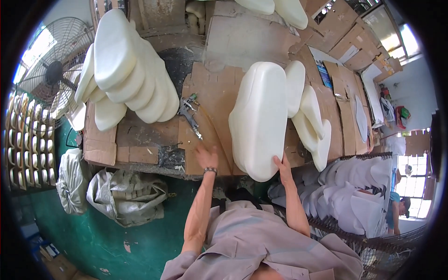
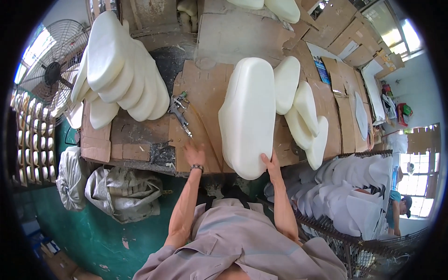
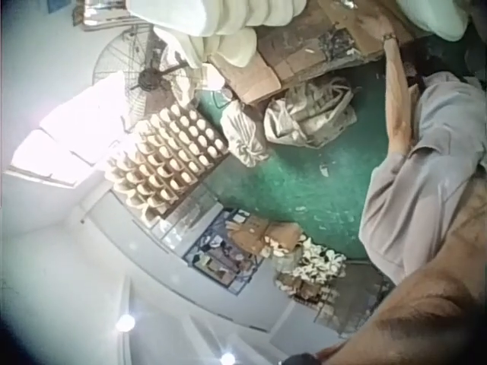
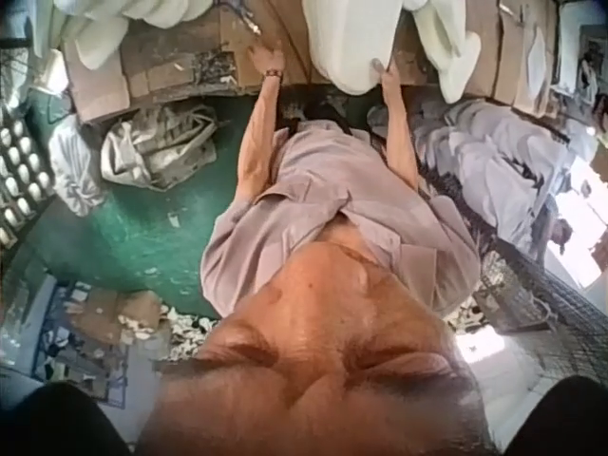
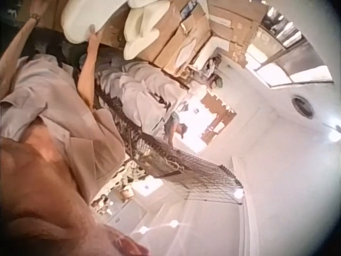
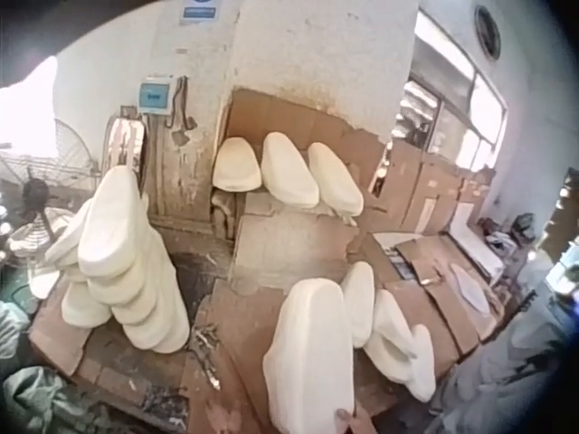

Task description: Organizing and applying adhesive to foam pads in a manufacturing facility.

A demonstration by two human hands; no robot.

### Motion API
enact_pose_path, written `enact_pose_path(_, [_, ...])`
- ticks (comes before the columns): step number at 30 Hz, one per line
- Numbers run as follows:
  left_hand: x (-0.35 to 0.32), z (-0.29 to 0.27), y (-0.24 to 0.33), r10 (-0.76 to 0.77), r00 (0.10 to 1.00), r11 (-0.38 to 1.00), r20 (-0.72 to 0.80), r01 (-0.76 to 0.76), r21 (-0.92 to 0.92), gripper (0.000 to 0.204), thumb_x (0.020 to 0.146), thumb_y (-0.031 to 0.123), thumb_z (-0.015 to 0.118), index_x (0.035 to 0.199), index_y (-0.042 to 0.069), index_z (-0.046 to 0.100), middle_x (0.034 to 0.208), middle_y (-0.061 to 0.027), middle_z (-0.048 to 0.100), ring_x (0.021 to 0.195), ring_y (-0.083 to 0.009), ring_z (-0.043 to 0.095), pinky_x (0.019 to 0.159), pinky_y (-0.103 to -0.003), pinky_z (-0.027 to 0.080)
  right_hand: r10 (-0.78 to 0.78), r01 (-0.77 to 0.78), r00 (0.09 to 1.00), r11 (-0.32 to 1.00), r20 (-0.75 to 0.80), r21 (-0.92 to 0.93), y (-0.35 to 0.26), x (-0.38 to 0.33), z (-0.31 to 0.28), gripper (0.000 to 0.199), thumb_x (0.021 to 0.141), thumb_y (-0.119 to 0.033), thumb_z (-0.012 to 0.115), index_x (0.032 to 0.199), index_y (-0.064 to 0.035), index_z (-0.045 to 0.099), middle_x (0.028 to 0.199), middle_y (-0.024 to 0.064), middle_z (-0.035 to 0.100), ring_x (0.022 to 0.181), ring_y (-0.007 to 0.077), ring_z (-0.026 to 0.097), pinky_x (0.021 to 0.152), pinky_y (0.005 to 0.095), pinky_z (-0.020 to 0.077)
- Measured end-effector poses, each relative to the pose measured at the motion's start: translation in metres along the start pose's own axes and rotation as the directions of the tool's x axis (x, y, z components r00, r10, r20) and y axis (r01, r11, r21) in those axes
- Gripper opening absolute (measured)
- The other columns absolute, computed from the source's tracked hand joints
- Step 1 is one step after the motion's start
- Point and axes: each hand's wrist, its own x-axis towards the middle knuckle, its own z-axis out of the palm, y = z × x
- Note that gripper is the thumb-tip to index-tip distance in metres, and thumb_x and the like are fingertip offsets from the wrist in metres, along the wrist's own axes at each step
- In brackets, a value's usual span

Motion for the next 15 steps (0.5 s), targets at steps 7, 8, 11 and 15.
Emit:
enact_pose_path(7, [0.074, 0.03, -0.014, -0.17, 0.978, 0.985, 0.123, 0.164, 0.056, 0.056, 0.078, 0.03, 0.082, 0.12, 0.004, 0.057, 0.106, -0.0177, 0.068, 0.096, -0.0386, 0.067, 0.088, -0.049, 0.054, 0.248, -0.248, 0.955, 0.969, -0.161, 0.026, 0.043, -0.078, -0.001, 0.085, 0.093, -0.042, 0.067, 0.157, -0.0045, 0.026, 0.151, 0.0108, 0.045, 0.135, 0.0211, 0.044, 0.106, 0.0358, 0.0388])
enact_pose_path(8, [0.077, 0.039, -0.01, -0.151, 0.977, 0.988, 0.154, 0.144, 0.053, 0.056, 0.078, 0.03, 0.082, 0.12, 0.004, 0.057, 0.106, -0.0177, 0.068, 0.096, -0.0386, 0.067, 0.088, -0.049, 0.054, 0.244, -0.243, 0.955, 0.97, -0.169, 0.025, 0.063, -0.09, -0.01, 0.088, 0.094, -0.044, 0.066, 0.159, -0.0068, 0.019, 0.155, 0.014, 0.041, 0.138, 0.0226, 0.043, 0.101, 0.0364, 0.0435])
enact_pose_path(11, [0.081, 0.039, 0.028, -0.346, 0.708, 0.202, 0.616, 0.697, -0.688, 0.036, 0.095, 0.043, 0.068, 0.106, 0.01, 0.059, 0.06, 0.0025, 0.039, 0.045, -0.0099, 0.038, 0.038, -0.027, 0.038, 0.243, -0.233, 0.933, 0.97, -0.265, 0.07, 0.096, -0.125, -0.015, 0.079, 0.098, -0.041, 0.063, 0.157, -0.0051, 0.026, 0.151, 0.0174, 0.045, 0.123, 0.0207, 0.056, 0.091, 0.0326, 0.0534])
enact_pose_path(15, [0.086, -0.001, 0.019, -0.124, 0.767, -0.042, 0.629, 0.629, -0.776, 0.039, 0.099, 0.052, 0.054, 0.102, 0.013, 0.057, 0.059, 0.0065, 0.026, 0.045, -0.0064, 0.019, 0.04, -0.024, 0.014, 0.245, -0.248, 0.939, 0.969, -0.242, 0.018, 0.1, -0.143, 0.003, 0.066, 0.097, -0.037, 0.065, 0.148, -0.0008, 0.043, 0.139, 0.0174, 0.058, 0.114, 0.0214, 0.062, 0.09, 0.0326, 0.0538])
